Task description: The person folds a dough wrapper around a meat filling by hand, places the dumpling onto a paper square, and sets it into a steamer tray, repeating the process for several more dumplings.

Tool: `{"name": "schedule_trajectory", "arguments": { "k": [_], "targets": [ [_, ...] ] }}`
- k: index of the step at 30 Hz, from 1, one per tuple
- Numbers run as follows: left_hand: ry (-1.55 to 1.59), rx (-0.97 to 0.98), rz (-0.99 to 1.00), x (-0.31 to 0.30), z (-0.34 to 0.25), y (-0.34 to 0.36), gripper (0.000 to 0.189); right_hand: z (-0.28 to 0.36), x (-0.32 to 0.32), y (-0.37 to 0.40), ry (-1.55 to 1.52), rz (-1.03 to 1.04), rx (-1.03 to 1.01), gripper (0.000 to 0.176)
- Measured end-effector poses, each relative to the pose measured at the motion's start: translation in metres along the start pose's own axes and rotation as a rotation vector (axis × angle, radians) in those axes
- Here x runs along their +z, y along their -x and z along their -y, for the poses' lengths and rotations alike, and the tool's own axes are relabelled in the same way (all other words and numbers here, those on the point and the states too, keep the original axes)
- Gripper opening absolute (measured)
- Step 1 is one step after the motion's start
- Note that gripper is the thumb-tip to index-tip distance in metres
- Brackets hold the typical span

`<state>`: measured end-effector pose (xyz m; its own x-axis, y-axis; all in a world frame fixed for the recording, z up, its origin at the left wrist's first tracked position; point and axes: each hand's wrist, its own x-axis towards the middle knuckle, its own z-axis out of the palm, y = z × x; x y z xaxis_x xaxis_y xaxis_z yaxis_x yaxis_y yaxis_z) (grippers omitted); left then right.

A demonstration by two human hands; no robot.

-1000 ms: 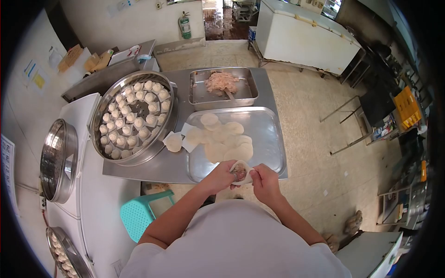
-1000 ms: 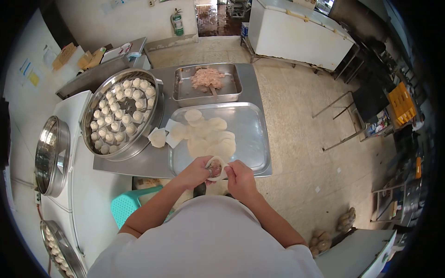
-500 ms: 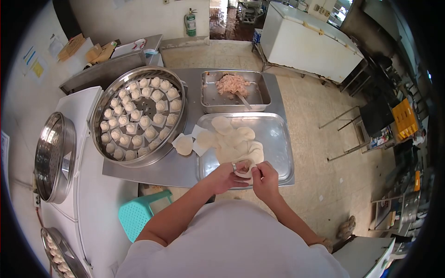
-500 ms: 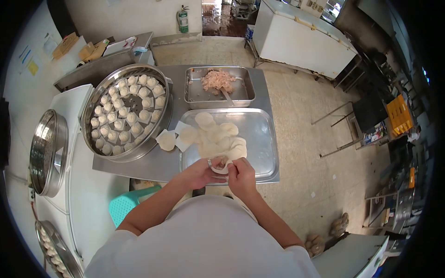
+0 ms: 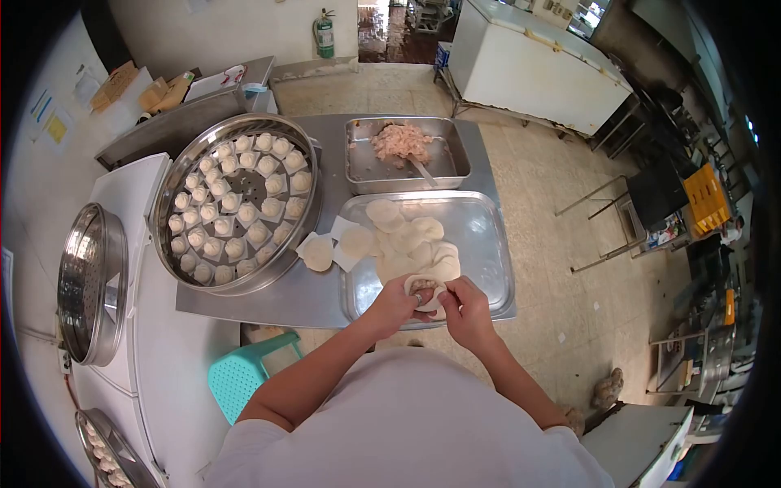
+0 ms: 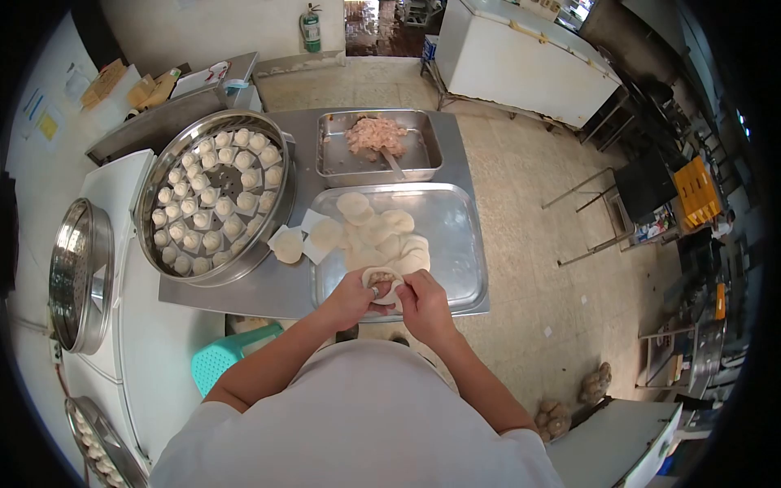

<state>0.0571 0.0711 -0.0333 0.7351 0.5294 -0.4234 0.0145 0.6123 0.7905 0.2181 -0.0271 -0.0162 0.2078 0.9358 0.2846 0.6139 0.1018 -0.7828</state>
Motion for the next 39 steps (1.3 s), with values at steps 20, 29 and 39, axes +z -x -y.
{"name": "schedule_trajectory", "arguments": {
  "k": [20, 29, 39],
  "targets": [
    [-0.394, -0.082, 0.101, 0.013, -0.018, 0.001, 0.016, 0.0, -0.033, 0.004, 0.126, 0.215, -0.081, 0.006],
    [-0.702, -0.059, 0.204, 0.013, -0.032, 0.0, 0.019, 0.004, -0.035, -0.004, 0.11, 0.256, -0.098, 0.007],
    [0.286, 0.0, 0.052, -0.003, 0.004, -0.017, 0.056, 0.005, 0.009, 0.0, -0.044, -0.063, 0.16, 0.013]
  ]
}}
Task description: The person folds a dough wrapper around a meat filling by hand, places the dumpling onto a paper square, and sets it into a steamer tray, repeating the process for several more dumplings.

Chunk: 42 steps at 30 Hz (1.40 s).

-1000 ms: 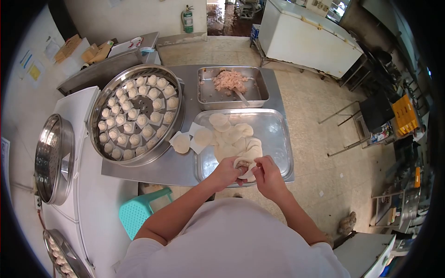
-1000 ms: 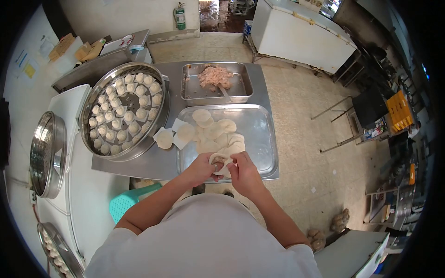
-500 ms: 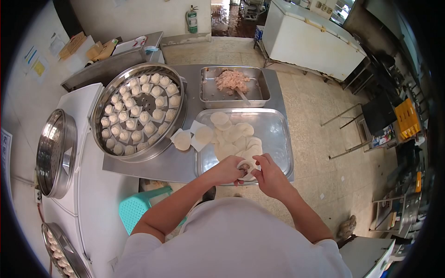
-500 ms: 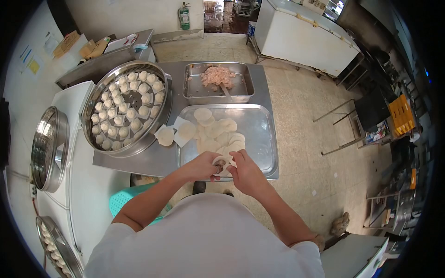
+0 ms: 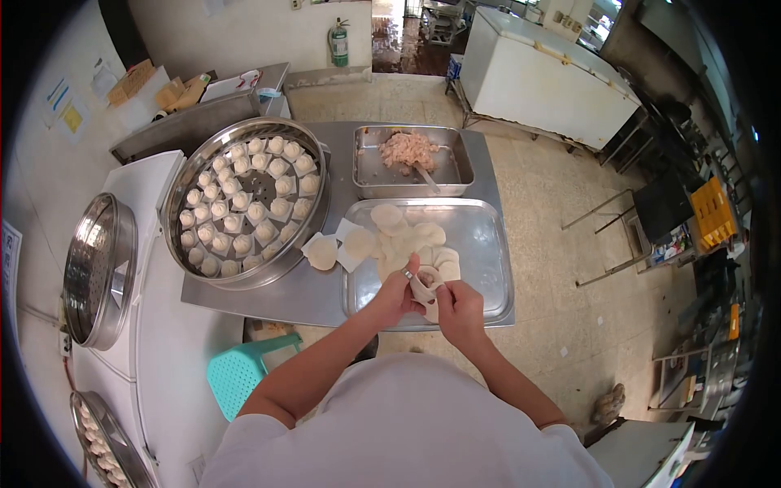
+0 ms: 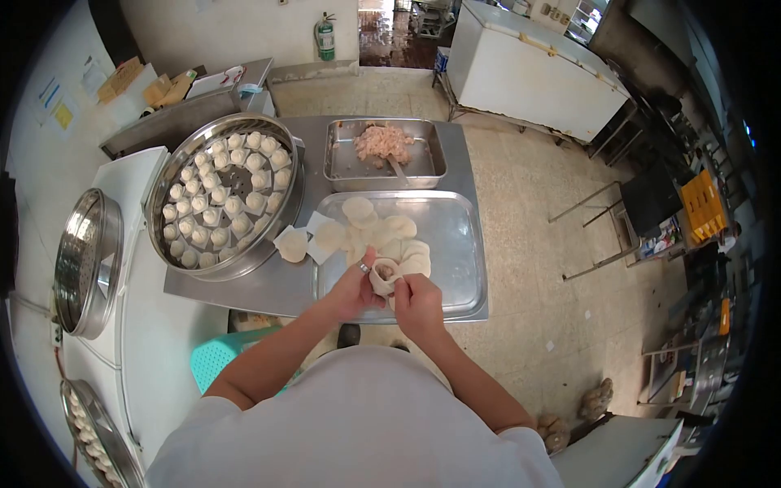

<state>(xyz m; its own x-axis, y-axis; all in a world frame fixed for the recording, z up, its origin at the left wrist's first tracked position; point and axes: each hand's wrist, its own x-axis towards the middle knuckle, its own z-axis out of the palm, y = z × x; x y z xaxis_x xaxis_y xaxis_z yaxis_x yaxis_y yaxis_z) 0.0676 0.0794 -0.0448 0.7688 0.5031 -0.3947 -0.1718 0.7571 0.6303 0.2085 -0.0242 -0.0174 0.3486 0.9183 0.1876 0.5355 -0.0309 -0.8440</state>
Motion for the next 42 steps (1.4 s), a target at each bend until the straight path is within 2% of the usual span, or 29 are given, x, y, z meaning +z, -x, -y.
{"name": "schedule_trajectory", "arguments": {
  "k": [1, 3, 6, 7, 9, 10, 12, 15, 18, 21, 22, 25, 28, 30, 33, 36, 42],
  "targets": [
    [-0.02, 0.092, -0.087, 0.006, 0.009, -0.001, 0.055, -0.001, 0.006, 0.0, -0.031, -0.008, 0.062, 0.014],
    [-0.06, 0.275, -0.263, 0.019, 0.024, -0.004, 0.056, -0.003, 0.017, 0.002, 0.004, 0.005, 0.015, 0.014],
    [-0.237, 0.38, -0.411, 0.014, 0.026, -0.008, 0.053, 0.002, 0.017, 0.005, 0.09, 0.019, -0.106, 0.013],
    [-0.241, 0.408, -0.394, 0.013, 0.027, -0.009, 0.057, 0.007, 0.014, 0.005, 0.125, 0.024, -0.156, 0.013],
    [-0.25, 0.464, -0.362, 0.012, 0.026, -0.006, 0.065, 0.024, 0.004, 0.002, 0.031, 0.005, -0.087, 0.013],
    [-0.269, 0.493, -0.364, 0.014, 0.025, -0.004, 0.064, 0.028, 0.001, 0.0, -0.017, -0.004, -0.052, 0.014],
    [-0.308, 0.551, -0.366, 0.023, 0.022, 0.002, 0.064, 0.026, -0.001, -0.003, -0.032, 0.014, -0.105, 0.014],
    [-0.298, 0.579, -0.334, 0.034, 0.016, 0.01, 0.055, 0.029, -0.008, -0.006, -0.005, 0.044, -0.164, 0.012],
    [-0.346, 0.576, -0.269, 0.026, 0.018, 0.008, 0.059, 0.027, -0.011, -0.006, 0.067, 0.071, -0.217, 0.01],
    [-0.34, 0.43, -0.362, 0.026, 0.015, 0.011, 0.061, 0.031, -0.015, -0.004, 0.15, 0.087, -0.297, 0.009],
    [-0.364, 0.444, -0.35, 0.024, 0.015, 0.011, 0.063, 0.034, -0.017, -0.003, 0.178, 0.092, -0.327, 0.009],
    [-0.453, 0.527, -0.33, 0.024, 0.012, 0.015, 0.068, 0.049, -0.019, -0.006, 0.076, 0.06, -0.25, 0.008],
    [-0.602, 0.669, -0.338, 0.029, 0.007, 0.02, 0.071, 0.051, -0.022, -0.012, -0.002, 0.135, -0.21, 0.008],
    [-0.718, 0.743, -0.353, 0.023, 0.006, 0.016, 0.073, 0.05, -0.025, -0.014, 0.053, 0.194, -0.214, 0.009],
    [-0.629, 0.514, -0.272, 0.023, 0.001, 0.024, 0.075, 0.049, -0.026, -0.013, 0.174, 0.207, -0.283, 0.01],
    [-0.6, 0.363, -0.39, 0.028, -0.006, 0.028, 0.075, 0.052, -0.026, -0.014, 0.24, 0.173, -0.346, 0.01],
    [-0.967, 0.515, -0.327, 0.023, -0.019, 0.031, 0.072, 0.061, -0.028, -0.028, 0.155, 0.266, -0.274, 0.009]
  ]
}}
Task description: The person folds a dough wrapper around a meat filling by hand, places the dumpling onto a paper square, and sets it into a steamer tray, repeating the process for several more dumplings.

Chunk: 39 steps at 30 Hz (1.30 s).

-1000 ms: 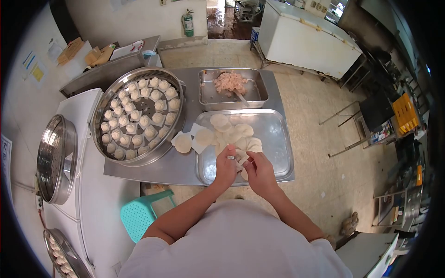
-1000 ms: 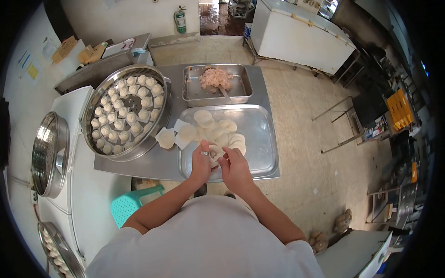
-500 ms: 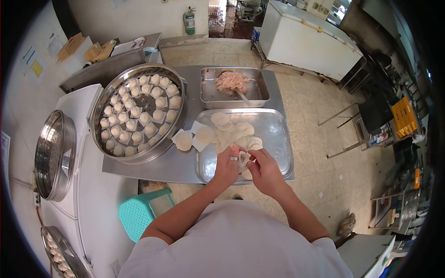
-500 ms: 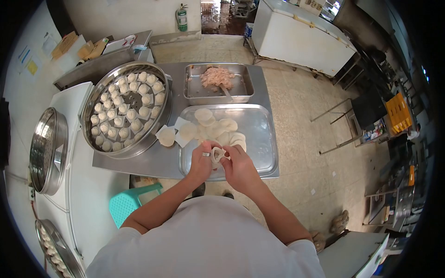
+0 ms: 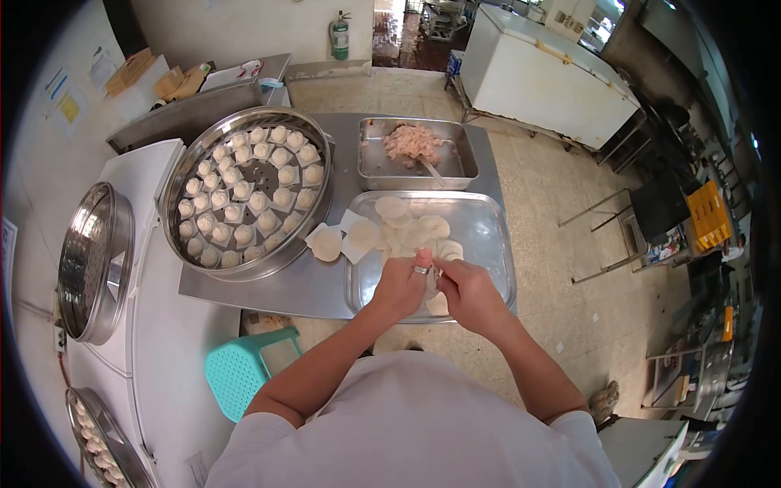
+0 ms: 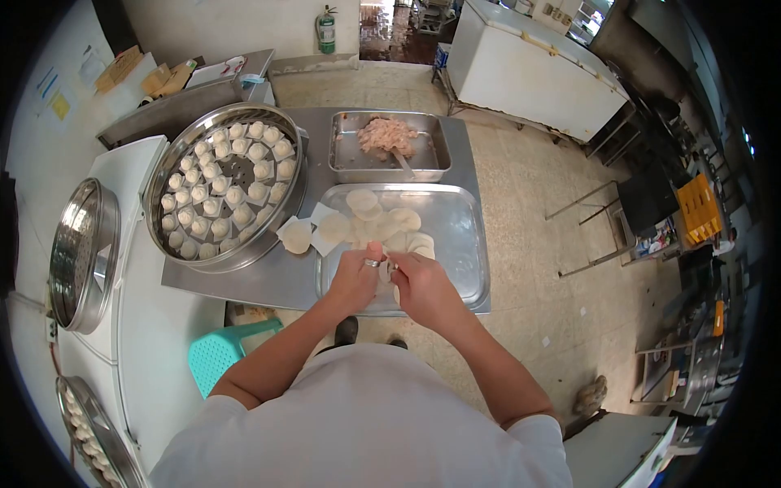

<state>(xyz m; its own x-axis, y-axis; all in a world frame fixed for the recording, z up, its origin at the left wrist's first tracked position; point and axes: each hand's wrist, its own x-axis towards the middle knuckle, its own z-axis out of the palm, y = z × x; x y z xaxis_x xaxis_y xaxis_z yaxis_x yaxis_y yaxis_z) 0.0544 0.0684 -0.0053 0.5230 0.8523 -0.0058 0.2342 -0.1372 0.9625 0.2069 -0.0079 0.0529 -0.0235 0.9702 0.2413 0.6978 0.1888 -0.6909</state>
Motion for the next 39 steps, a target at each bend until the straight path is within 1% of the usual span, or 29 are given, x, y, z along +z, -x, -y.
{"name": "schedule_trajectory", "arguments": {
  "k": [3, 6, 7, 9, 10, 12, 13, 15, 16, 18, 21, 22, 25, 27, 28, 30, 31, 33, 34, 36, 39],
  "targets": [
    [0.178, -0.014, 0.029, -0.002, -0.003, -0.002, 0.069, -0.008, 0.001, -0.002, 0.027, 0.028, 0.047, 0.007],
    [0.206, 0.153, -0.073, 0.003, 0.004, -0.002, 0.067, -0.01, 0.004, -0.004, 0.08, 0.014, 0.06, 0.005],
    [0.162, 0.147, -0.094, 0.004, 0.01, -0.002, 0.069, -0.01, 0.006, -0.002, 0.098, 0.009, 0.056, 0.005],
    [0.073, 0.131, -0.134, 0.004, 0.02, -0.002, 0.072, -0.009, 0.013, 0.001, 0.087, -0.05, -0.026, 0.005],
    [0.12, 0.104, -0.158, 0.005, 0.021, -0.004, 0.071, -0.009, 0.015, 0.001, 0.081, -0.08, -0.066, 0.005],
    [0.214, 0.048, -0.205, 0.007, 0.021, -0.007, 0.068, -0.004, 0.018, 0.001, 0.051, -0.149, -0.067, 0.006],
    [0.209, 0.026, -0.19, 0.006, 0.02, -0.007, 0.072, 0.0, 0.018, 0.001, 0.036, -0.183, -0.067, 0.006],
    [0.199, -0.015, -0.16, 0.002, 0.014, -0.008, 0.081, 0.009, 0.009, -0.003, 0.005, -0.14, -0.022, 0.006],
    [0.208, -0.011, -0.14, 0.0, 0.011, -0.01, 0.082, 0.011, 0.006, -0.007, -0.01, -0.119, 0.002, 0.006],
    [0.225, -0.002, -0.096, -0.003, 0.006, -0.011, 0.082, 0.003, 0.003, -0.009, 0.026, -0.08, -0.041, 0.006],
    [0.336, 0.116, -0.197, 0.003, -0.001, -0.015, 0.086, 0.0, -0.002, -0.01, 0.129, -0.032, -0.1, 0.006],
    [0.346, 0.061, -0.179, 0.002, 0.0, -0.016, 0.087, 0.001, -0.004, -0.01, 0.17, -0.015, -0.118, 0.005],
    [0.378, -0.084, -0.111, -0.003, 0.0, -0.016, 0.09, 0.008, -0.015, -0.012, 0.208, -0.05, -0.227, 0.007],
    [0.404, -0.152, -0.042, -0.01, -0.008, -0.015, 0.091, 0.023, -0.023, -0.017, 0.153, -0.038, -0.212, 0.008],
    [0.391, -0.122, -0.028, -0.012, -0.012, -0.017, 0.091, 0.027, -0.025, -0.021, 0.125, -0.032, -0.204, 0.009],
    [0.364, -0.06, 0.001, -0.016, -0.02, -0.021, 0.091, 0.025, -0.032, -0.027, 0.174, 0.016, -0.292, 0.011],
    [0.393, -0.01, -0.019, -0.017, -0.025, -0.022, 0.091, 0.023, -0.035, -0.03, 0.2, 0.039, -0.337, 0.012],
    [0.45, 0.096, -0.06, -0.015, -0.035, -0.025, 0.091, 0.02, -0.039, -0.033, 0.266, 0.056, -0.305, 0.014],
    [0.397, 0.123, -0.072, -0.014, -0.032, -0.026, 0.094, 0.02, -0.04, -0.035, 0.3, 0.064, -0.292, 0.015],
    [0.293, 0.171, -0.097, -0.011, -0.023, -0.026, 0.101, 0.02, -0.043, -0.036, 0.325, 0.073, -0.362, 0.016],
    [0.416, 0.031, -0.073, -0.011, -0.021, -0.026, 0.101, 0.035, -0.045, -0.038, 0.317, 0.036, -0.411, 0.014]
  ]
}}
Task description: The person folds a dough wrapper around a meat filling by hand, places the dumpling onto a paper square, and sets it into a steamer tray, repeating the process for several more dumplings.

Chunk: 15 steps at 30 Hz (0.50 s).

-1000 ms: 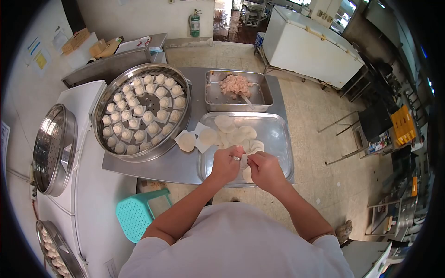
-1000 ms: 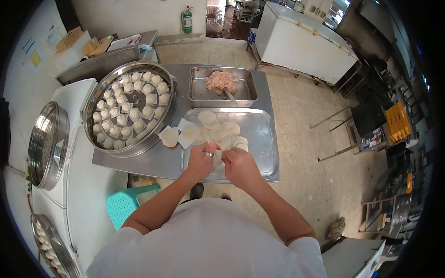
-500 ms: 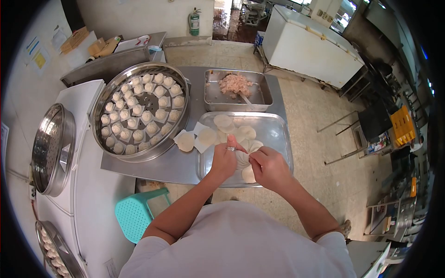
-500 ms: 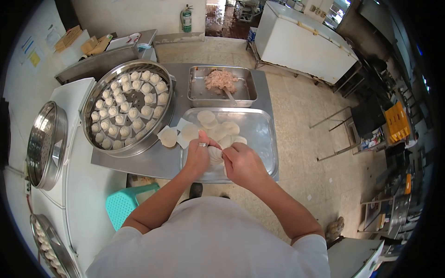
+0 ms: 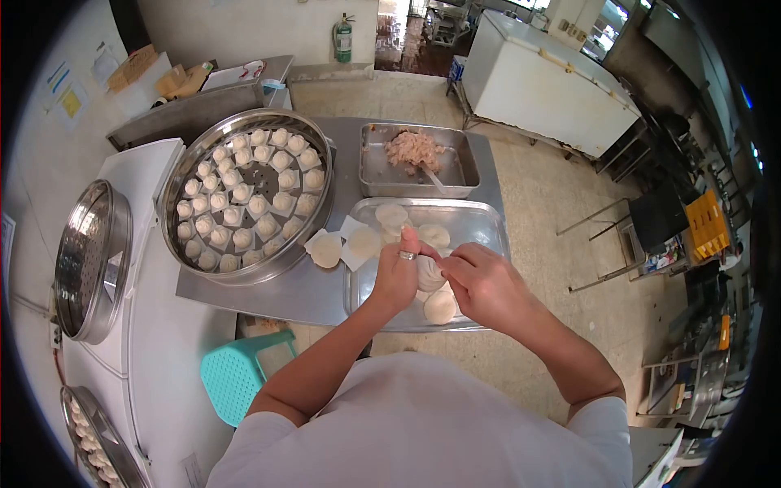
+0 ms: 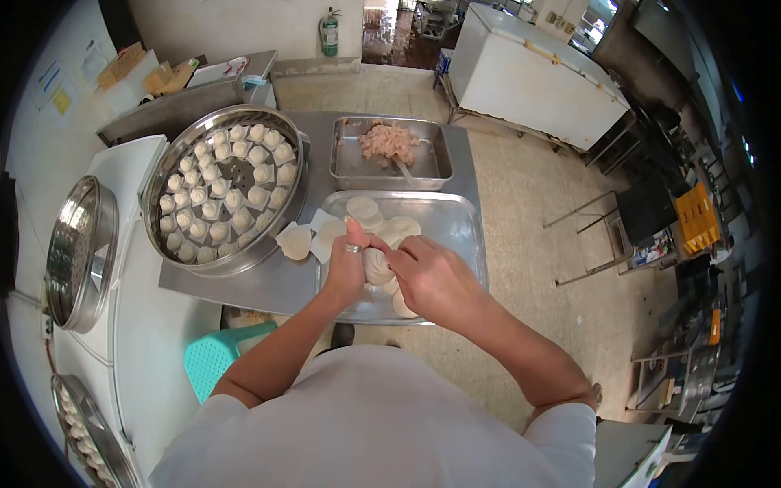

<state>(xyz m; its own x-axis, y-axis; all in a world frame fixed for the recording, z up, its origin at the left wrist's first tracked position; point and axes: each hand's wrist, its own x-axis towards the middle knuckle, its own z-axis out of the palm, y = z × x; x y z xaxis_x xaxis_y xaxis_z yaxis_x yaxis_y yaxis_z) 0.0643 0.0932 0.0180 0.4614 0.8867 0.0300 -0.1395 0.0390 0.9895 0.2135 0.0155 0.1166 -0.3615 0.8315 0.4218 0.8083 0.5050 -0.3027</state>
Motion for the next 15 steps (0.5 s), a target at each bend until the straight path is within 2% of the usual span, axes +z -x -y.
{"name": "schedule_trajectory", "arguments": {
  "k": [3, 6, 9, 12, 15],
  "targets": [
    [0.013, -0.044, 0.022, -0.004, -0.012, -0.001, 0.093, 0.002, -0.004, -0.004, 0.007, 0.015, -0.053, 0.011],
    [-0.009, -0.104, 0.054, -0.008, -0.009, -0.011, 0.095, -0.005, -0.003, -0.006, 0.038, 0.077, -0.065, 0.007],
    [0.186, -0.079, 0.007, 0.0, 0.005, -0.012, 0.098, -0.014, -0.001, -0.006, 0.052, 0.097, -0.062, 0.008],
    [0.162, -0.203, 0.016, 0.001, -0.004, -0.001, 0.099, -0.01, -0.007, -0.008, 0.045, 0.121, -0.09, 0.01],
    [0.262, -0.283, 0.122, -0.004, 0.002, -0.001, 0.098, -0.002, -0.012, -0.009, 0.034, 0.097, -0.112, 0.011]
  ]
}}
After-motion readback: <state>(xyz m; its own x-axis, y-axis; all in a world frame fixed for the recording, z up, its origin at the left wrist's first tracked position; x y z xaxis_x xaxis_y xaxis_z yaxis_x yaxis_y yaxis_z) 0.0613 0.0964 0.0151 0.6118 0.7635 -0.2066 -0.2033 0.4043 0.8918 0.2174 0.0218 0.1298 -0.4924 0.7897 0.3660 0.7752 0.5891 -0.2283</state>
